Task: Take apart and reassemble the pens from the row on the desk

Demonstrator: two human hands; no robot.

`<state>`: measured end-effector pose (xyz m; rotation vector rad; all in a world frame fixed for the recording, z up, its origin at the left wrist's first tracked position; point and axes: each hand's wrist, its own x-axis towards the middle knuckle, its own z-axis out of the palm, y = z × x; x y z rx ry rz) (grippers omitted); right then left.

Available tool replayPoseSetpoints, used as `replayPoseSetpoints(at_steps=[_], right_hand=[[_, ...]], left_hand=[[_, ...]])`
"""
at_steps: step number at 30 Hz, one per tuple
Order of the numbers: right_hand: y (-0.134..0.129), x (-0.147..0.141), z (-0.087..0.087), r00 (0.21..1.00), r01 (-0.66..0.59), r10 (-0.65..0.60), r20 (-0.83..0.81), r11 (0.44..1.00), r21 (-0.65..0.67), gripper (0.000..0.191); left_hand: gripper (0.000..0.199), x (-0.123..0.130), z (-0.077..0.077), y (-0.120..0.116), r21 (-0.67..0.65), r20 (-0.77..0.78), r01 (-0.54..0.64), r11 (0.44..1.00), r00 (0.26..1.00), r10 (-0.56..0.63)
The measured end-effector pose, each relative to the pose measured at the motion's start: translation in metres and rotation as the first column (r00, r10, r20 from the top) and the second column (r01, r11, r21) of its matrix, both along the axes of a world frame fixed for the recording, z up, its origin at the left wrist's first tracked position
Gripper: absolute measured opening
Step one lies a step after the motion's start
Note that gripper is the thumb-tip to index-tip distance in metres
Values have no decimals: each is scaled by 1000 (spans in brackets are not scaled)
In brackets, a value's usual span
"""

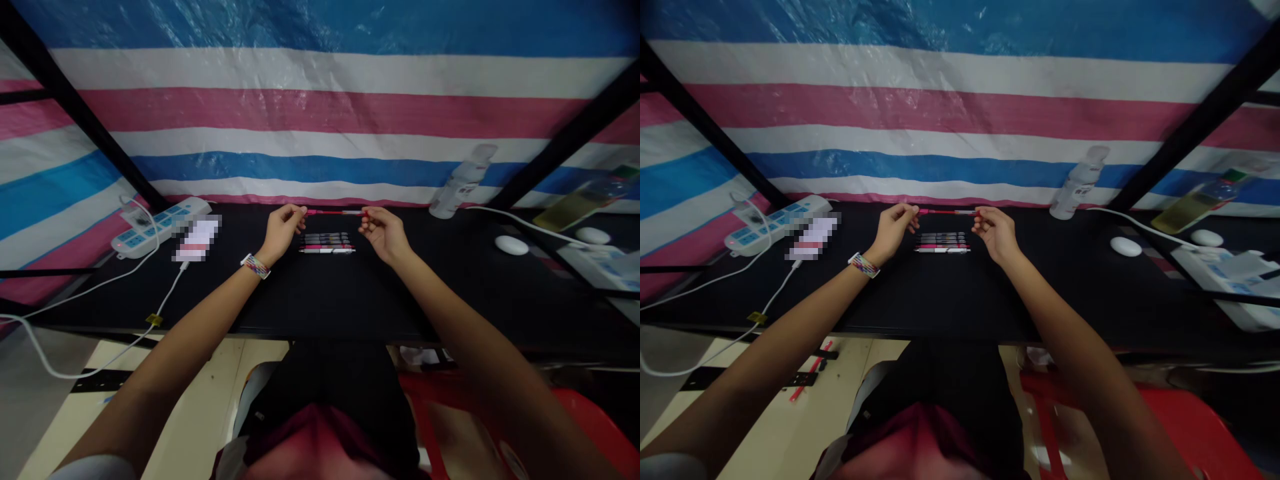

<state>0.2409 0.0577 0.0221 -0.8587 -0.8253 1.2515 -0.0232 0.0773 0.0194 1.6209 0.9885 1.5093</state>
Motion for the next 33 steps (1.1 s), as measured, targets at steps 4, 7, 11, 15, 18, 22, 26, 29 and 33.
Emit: replayPoseSetpoints(at_steps=[4, 7, 11, 15, 18, 22, 26, 29, 33], right_hand=[[-1, 0, 1, 998, 6, -9, 58, 999, 48, 12], [-2, 0, 1, 997, 10, -15, 79, 998, 65, 12], [-4, 0, 2, 996, 16, -23, 91, 997, 72, 13], [-5, 1, 3, 996, 6, -14, 92, 997, 81, 12], [-4, 2, 3, 995, 2, -10, 101, 997, 82, 12], [-7, -1, 3, 995, -18, 7, 104, 995, 102, 10], [-11, -8, -1, 969, -123, 98, 225, 987, 103, 13], [-12, -10, -4, 962, -138, 116, 248, 988, 72, 14], [-10, -11, -4, 970, -132, 119, 211, 990, 48, 11]], left_hand=[[51, 2, -1, 1, -13, -14, -46, 999, 999, 46], [60, 2, -1, 0, -9, -37, -74, 997, 997, 73], [65, 2, -1, 0, 4, -45, -69, 998, 997, 69], [61, 2, -2, 1, -18, -23, -64, 998, 998, 64], [59, 2, -2, 2, -27, -26, -54, 998, 998, 54], [57, 3, 0, -2, -28, -58, 5, 1000, 998, -6], [42, 2, 0, -8, -58, -168, 161, 985, 971, -169], [27, 1, -1, -8, -17, -208, 175, 984, 962, -175], [18, 1, 0, -9, 51, -205, 191, 980, 963, -177]])
